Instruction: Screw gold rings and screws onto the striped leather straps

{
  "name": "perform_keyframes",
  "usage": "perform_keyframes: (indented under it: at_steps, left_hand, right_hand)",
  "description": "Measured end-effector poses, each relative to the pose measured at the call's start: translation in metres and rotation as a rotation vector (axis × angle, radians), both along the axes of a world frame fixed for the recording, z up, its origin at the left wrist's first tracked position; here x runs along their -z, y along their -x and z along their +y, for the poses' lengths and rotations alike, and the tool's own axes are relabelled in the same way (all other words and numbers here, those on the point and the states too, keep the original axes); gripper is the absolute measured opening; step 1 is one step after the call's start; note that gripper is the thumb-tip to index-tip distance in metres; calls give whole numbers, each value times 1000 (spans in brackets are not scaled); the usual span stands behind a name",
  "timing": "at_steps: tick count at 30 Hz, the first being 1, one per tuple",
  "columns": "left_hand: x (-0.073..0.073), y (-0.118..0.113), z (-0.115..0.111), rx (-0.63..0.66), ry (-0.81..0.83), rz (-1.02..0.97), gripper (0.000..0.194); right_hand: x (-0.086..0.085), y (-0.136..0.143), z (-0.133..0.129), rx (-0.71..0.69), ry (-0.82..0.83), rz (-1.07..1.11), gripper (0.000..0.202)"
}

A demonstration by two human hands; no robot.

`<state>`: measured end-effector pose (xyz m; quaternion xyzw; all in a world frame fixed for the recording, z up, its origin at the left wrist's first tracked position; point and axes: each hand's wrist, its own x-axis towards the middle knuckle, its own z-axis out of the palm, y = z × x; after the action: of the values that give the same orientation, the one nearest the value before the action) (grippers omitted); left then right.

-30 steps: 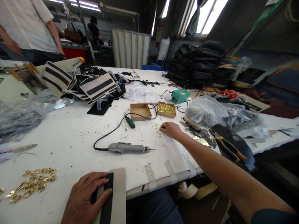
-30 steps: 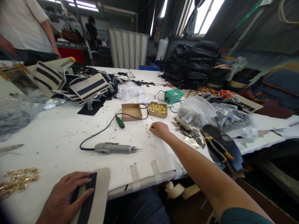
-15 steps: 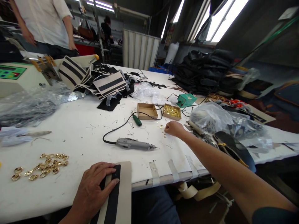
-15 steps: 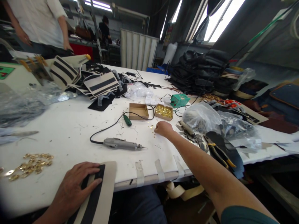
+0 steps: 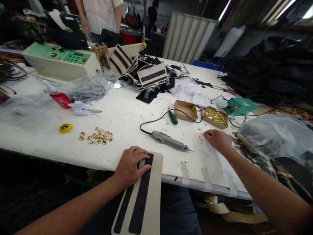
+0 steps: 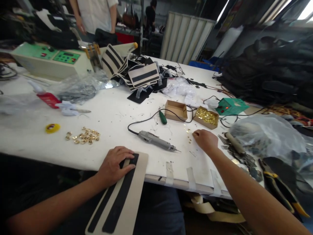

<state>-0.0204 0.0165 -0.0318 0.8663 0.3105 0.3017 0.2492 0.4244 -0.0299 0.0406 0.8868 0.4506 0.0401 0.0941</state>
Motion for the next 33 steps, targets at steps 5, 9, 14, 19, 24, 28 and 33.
perform_keyframes:
  at_steps: [5, 9, 14, 19, 24, 28, 33]
  left_hand:
    - [0, 1, 0, 1, 15, -6, 26]
    - [-2, 2, 1, 4, 20, -3, 25]
    - [0, 3, 1, 4, 26, -4, 27]
    - [2, 4, 1, 8, 22, 1, 28]
    - [1, 5, 1, 19, 25, 10, 27]
    - [1, 6, 2, 26, 29, 10, 26]
    - [2, 6, 2, 37, 31, 6, 26]
  right_hand:
    - [0, -1, -3, 124, -195, 87, 36]
    - [-14, 31, -11, 73, -368, 180, 29]
    - [-14, 145, -29, -291, -350, 849, 29]
    - [17, 238, -25, -572, -295, 996, 14]
    - [31, 254, -19, -641, -274, 908, 12]
    - [29, 258, -20, -663, -257, 828, 13]
    - [25, 265, -17, -598, -233, 788, 11]
